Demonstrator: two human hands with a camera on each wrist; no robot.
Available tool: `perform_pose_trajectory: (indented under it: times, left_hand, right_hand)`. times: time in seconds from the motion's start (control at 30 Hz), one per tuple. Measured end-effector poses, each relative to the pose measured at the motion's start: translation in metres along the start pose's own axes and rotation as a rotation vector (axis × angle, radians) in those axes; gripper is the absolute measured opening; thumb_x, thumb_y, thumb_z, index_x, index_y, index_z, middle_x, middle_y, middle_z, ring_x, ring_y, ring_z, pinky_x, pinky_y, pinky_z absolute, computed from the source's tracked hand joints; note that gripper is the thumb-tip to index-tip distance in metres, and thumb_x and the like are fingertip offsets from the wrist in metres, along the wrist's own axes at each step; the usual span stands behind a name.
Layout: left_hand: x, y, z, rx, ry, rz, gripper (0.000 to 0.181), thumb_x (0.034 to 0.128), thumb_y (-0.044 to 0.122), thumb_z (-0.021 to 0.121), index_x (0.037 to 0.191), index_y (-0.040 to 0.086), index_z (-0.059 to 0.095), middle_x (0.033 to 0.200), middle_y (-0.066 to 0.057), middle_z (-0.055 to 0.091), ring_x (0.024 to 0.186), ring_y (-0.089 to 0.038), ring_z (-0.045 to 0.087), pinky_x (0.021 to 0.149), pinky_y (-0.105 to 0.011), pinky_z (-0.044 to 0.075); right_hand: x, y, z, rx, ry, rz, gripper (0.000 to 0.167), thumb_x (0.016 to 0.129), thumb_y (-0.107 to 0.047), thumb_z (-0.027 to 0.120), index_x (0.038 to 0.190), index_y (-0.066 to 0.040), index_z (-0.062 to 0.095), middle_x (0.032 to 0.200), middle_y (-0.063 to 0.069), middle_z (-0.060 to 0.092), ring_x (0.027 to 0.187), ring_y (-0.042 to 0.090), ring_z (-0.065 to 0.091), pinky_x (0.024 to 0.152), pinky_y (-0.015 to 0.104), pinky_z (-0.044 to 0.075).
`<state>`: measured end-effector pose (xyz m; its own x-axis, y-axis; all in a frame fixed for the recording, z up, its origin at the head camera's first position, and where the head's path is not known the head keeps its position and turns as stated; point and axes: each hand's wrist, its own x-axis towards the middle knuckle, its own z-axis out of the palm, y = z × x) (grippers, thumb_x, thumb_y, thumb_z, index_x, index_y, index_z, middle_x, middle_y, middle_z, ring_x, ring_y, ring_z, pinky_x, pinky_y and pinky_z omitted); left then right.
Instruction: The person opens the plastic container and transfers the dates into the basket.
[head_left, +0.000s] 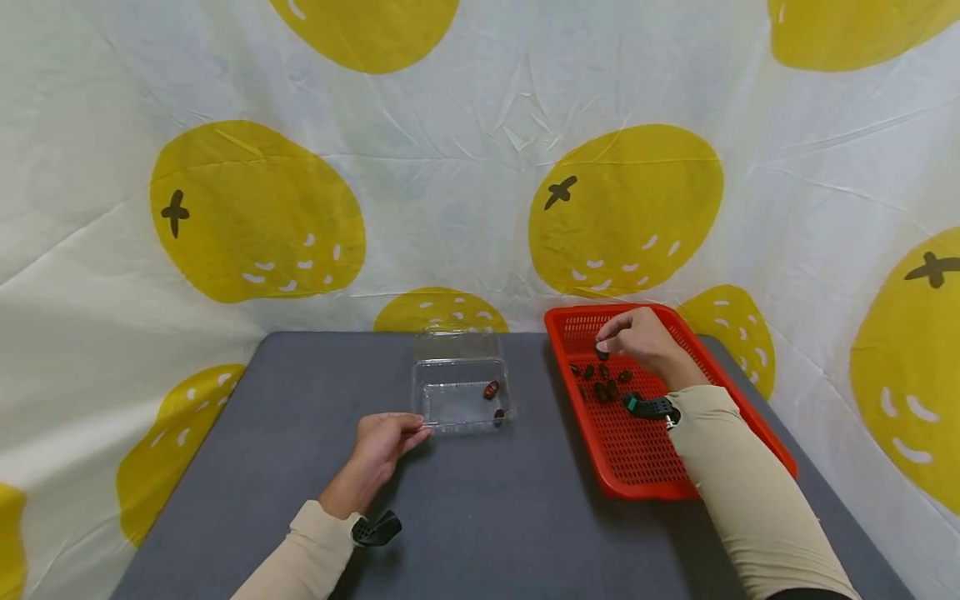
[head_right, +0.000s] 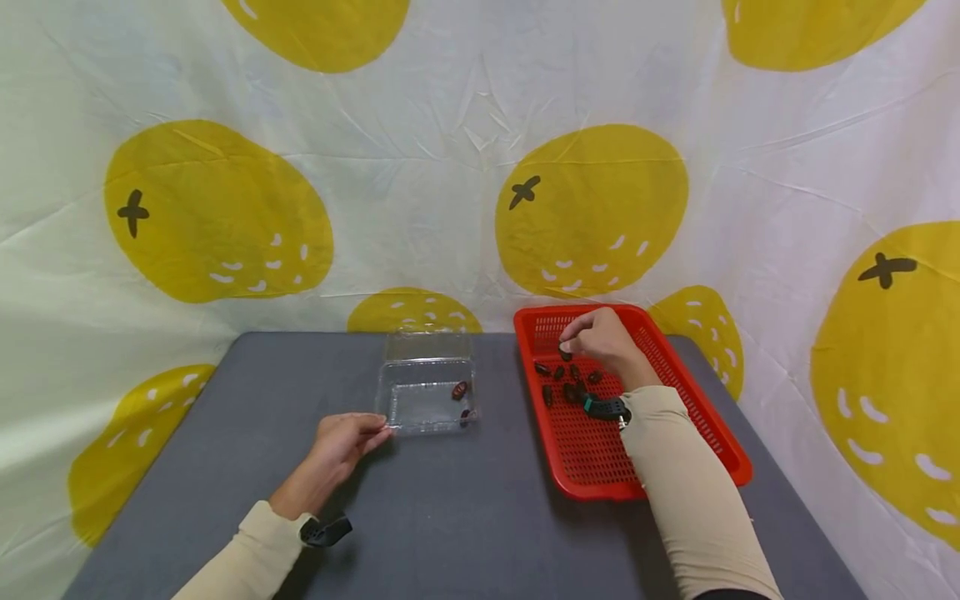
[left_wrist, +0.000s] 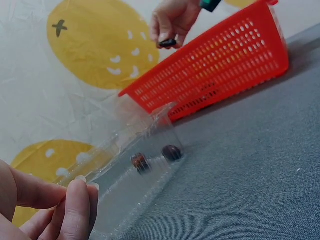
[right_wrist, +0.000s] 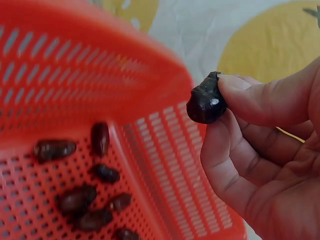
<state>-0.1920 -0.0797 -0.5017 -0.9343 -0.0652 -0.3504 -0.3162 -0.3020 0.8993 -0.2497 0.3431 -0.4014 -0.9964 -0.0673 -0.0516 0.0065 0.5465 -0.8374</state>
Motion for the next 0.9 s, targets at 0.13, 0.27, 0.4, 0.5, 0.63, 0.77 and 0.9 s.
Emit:
perform_pose_trajectory:
  times: [0.13, 0.27, 0.4, 0.5, 0.63, 0.77, 0.9]
  left_hand:
    - [0.001, -0.001, -0.001, -0.005, 0.0, 0.006, 0.011, 0.0859, -0.016, 0.067, 0.095, -0.016, 0.072, 0.073, -0.01, 0.072, 0.065, -0.015, 0.073, 0.065, -0.025, 0.066]
    - [0.001, -0.002, -0.002, -0.009, -0.006, 0.011, 0.009, 0.0856, -0.017, 0.068, 0.093, -0.015, 0.072, 0.074, -0.011, 0.072, 0.065, -0.015, 0.073, 0.065, -0.025, 0.066]
    - [0.001, -0.001, -0.002, -0.003, -0.005, 0.01, 0.01, 0.0863, -0.016, 0.068, 0.096, -0.016, 0.072, 0.075, -0.011, 0.073, 0.065, -0.015, 0.073, 0.065, -0.025, 0.066]
    - [0.001, -0.001, -0.001, 0.006, -0.001, 0.003, 0.015, 0.0871, -0.015, 0.068, 0.102, -0.019, 0.07, 0.075, -0.011, 0.073, 0.065, -0.015, 0.073, 0.065, -0.025, 0.066]
    - [0.002, 0.0, -0.002, 0.009, 0.001, 0.005, 0.017, 0.0875, -0.015, 0.067, 0.104, -0.02, 0.069, 0.073, -0.009, 0.071, 0.064, -0.015, 0.073, 0.065, -0.024, 0.066]
    - [0.001, 0.0, -0.002, 0.015, 0.004, 0.009, 0.016, 0.0877, -0.014, 0.067, 0.103, -0.02, 0.069, 0.073, -0.009, 0.071, 0.065, -0.015, 0.074, 0.065, -0.024, 0.066]
    - [0.001, -0.001, -0.001, 0.014, 0.003, 0.004, 0.017, 0.0878, -0.014, 0.068, 0.104, -0.02, 0.069, 0.074, -0.01, 0.072, 0.066, -0.015, 0.074, 0.066, -0.025, 0.066]
  right_hand:
    - [-0.002, 0.012, -0.005, -0.018, 0.023, 0.026, 0.022, 0.094, -0.004, 0.072, 0.109, 0.012, 0.071, 0.104, 0.015, 0.073, 0.083, 0.018, 0.07, 0.082, 0.038, 0.064]
    - [-0.004, 0.024, -0.011, -0.032, 0.041, 0.046, 0.022, 0.094, -0.003, 0.071, 0.109, 0.013, 0.071, 0.101, 0.015, 0.074, 0.083, 0.018, 0.069, 0.077, 0.032, 0.063]
    - [-0.007, 0.033, -0.016, -0.046, 0.052, 0.074, 0.022, 0.095, -0.005, 0.07, 0.11, 0.012, 0.071, 0.102, 0.013, 0.073, 0.086, 0.022, 0.069, 0.075, 0.026, 0.061]
    - [-0.007, 0.039, -0.02, -0.049, 0.057, 0.098, 0.023, 0.096, -0.006, 0.07, 0.11, 0.012, 0.071, 0.099, 0.01, 0.074, 0.087, 0.024, 0.069, 0.073, 0.025, 0.06]
    - [-0.006, 0.049, -0.022, -0.042, 0.06, 0.121, 0.023, 0.096, -0.006, 0.069, 0.111, 0.012, 0.071, 0.095, 0.006, 0.074, 0.085, 0.023, 0.068, 0.071, 0.024, 0.06]
    - [-0.004, 0.058, -0.023, -0.037, 0.063, 0.142, 0.023, 0.097, -0.007, 0.069, 0.11, 0.012, 0.072, 0.089, 0.0, 0.074, 0.083, 0.021, 0.067, 0.069, 0.024, 0.059]
    - [-0.002, 0.067, -0.024, -0.047, 0.069, 0.171, 0.023, 0.097, -0.008, 0.068, 0.11, 0.011, 0.073, 0.085, -0.004, 0.074, 0.079, 0.02, 0.064, 0.067, 0.026, 0.058]
